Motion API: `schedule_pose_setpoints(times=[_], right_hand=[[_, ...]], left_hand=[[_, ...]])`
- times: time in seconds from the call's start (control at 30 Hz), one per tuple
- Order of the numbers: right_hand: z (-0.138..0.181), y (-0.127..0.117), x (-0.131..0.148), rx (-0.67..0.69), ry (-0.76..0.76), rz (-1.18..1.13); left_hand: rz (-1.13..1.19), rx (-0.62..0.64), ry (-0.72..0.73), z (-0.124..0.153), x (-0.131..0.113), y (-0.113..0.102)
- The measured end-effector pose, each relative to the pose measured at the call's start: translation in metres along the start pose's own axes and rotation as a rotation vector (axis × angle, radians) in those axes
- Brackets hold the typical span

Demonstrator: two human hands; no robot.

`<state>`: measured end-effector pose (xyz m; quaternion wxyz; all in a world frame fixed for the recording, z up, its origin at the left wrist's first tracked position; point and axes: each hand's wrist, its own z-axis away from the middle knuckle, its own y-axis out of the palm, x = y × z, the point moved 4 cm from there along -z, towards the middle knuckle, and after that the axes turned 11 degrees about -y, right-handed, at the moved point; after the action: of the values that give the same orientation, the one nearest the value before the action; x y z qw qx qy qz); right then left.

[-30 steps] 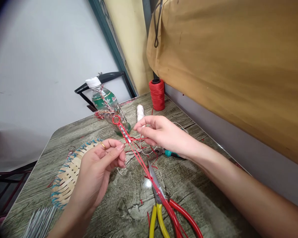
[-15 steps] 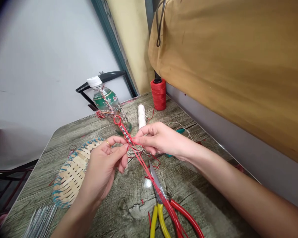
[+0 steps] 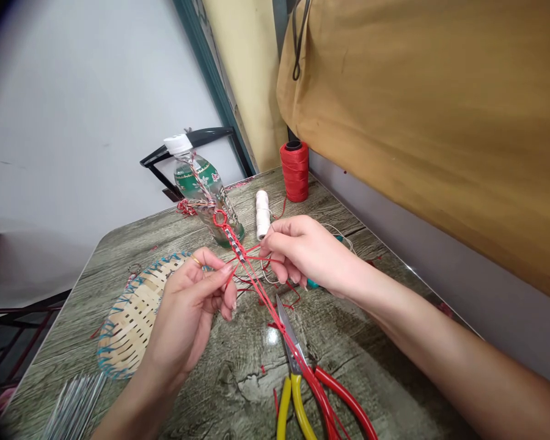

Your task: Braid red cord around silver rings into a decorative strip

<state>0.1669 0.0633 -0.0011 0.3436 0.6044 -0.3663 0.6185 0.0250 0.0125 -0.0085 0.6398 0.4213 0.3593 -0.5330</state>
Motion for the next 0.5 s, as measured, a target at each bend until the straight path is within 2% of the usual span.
schedule_pose_setpoints(times=[0.17,0.3,0.5], right_hand=[[0.0011,0.0000,0.0000,-0.022,0.009,-0.044],[-0.0008,-0.0033,-0.0015,-0.021,0.000,-0.009],[-0.0017,-0.0001,0.0003,0.143,0.055,0.058]], left_hand=[[0.028,-0.038,0.016,0.0007,-0.0009,-0.0007],[-0.016,-0.020,0.005,0.0000,-0.0013,0.0000],[-0.124,0.017,-0.054,-0.0034,0.0009,0.0033]])
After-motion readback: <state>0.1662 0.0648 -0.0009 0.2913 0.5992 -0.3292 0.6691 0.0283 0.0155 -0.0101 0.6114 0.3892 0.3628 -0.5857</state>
